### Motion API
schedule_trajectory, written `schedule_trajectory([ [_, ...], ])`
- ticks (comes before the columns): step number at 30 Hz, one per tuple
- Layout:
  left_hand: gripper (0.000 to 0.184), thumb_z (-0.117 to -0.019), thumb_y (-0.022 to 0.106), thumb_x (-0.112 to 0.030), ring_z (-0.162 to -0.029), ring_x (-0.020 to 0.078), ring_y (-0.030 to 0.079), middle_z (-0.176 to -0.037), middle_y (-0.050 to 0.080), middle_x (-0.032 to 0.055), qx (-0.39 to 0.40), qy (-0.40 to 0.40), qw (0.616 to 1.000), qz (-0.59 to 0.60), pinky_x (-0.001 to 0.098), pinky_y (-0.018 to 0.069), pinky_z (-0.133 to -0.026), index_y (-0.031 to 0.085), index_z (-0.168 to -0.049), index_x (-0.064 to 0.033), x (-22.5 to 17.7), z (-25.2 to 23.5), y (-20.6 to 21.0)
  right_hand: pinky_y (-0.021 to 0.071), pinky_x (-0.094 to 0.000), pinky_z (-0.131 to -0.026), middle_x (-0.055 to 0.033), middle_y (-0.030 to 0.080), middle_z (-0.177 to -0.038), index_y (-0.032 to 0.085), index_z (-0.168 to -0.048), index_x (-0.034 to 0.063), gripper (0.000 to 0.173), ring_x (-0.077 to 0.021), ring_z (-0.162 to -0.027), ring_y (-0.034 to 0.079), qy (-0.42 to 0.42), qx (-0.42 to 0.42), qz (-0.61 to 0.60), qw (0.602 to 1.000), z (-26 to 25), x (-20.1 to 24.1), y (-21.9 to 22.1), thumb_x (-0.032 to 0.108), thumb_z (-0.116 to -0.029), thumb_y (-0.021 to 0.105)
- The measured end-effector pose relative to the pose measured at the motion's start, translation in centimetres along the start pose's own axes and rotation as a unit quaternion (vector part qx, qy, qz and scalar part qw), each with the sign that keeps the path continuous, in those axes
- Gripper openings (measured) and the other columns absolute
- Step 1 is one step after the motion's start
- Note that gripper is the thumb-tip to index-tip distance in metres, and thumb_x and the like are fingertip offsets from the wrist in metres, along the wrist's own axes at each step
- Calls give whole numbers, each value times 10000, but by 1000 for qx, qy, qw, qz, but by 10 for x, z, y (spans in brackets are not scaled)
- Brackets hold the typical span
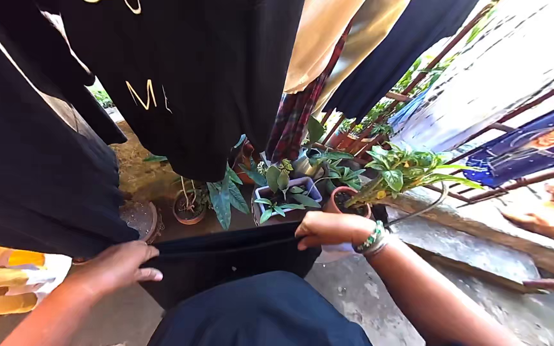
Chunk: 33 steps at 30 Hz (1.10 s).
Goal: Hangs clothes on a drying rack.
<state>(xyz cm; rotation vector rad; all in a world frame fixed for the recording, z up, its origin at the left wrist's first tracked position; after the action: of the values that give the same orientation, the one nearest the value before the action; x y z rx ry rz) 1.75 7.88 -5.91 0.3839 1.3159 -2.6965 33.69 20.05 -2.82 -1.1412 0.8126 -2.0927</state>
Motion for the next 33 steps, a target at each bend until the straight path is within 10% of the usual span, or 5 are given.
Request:
schedule_trajectory([
  [6,230,-961,701,-200,-994,406,704,-1084,727,190,-318,166,933,42,666,534,-874,738,-1110,-29,-38,22,-99,317,-147,-484,114,487,-549,622,-669,65,390,77,-518,437,-219,-86,-161,958,0,61,-75,298,-981,640],
  [14,993,-852,510,-829,-910,362,622,-1234,536,277,-591,121,797,-4,479,552,-684,540,-1443,-31,-160,75,-129,552,-223,-727,20,675,-887,634,-1070,112,537,-36,-820,653,-206,-184,-597,753,-69,147,-105,464,-1100,229],
  [24,475,-980,449,-19,-1029,369,709,-1335,630,254,-642,118,745,-140,435,588,-756,525,-1445,40,-173,114,-163,570,-331,-867,-163,715,-1028,683,-1158,-70,873,-172,-1011,685,-322,-555,-31,766,-12,183,-121,706,-1011,309],
  [27,421,-1005,378,-40,-974,386,718,-1238,690,224,-642,86,747,-149,503,571,-729,605,-1356,13,-153,143,-188,556,-493,-984,-192,707,-1232,635,-1332,-2,954,-297,-1169,682,-264,-452,104,845,-59,162,-63,797,-958,272],
  [33,456,-1053,265,-137,-1015,455,679,-1080,714,254,-660,-79,740,-102,644,479,-853,689,-1189,-38,-49,195,-223,456,-467,-1126,-105,742,-911,685,-829,55,267,-266,-1039,720,-298,-267,214,891,-62,102,4,246,-1007,628],
])
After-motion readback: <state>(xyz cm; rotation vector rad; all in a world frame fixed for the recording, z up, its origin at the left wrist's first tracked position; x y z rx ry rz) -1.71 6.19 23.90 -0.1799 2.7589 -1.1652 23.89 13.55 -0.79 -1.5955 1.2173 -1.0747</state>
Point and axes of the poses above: each hand's wrist, its own z-axis away from the middle knuckle, its own y-axis out of the palm, x = y × z, the point moved 10 cm from there along -z, towards the middle knuckle
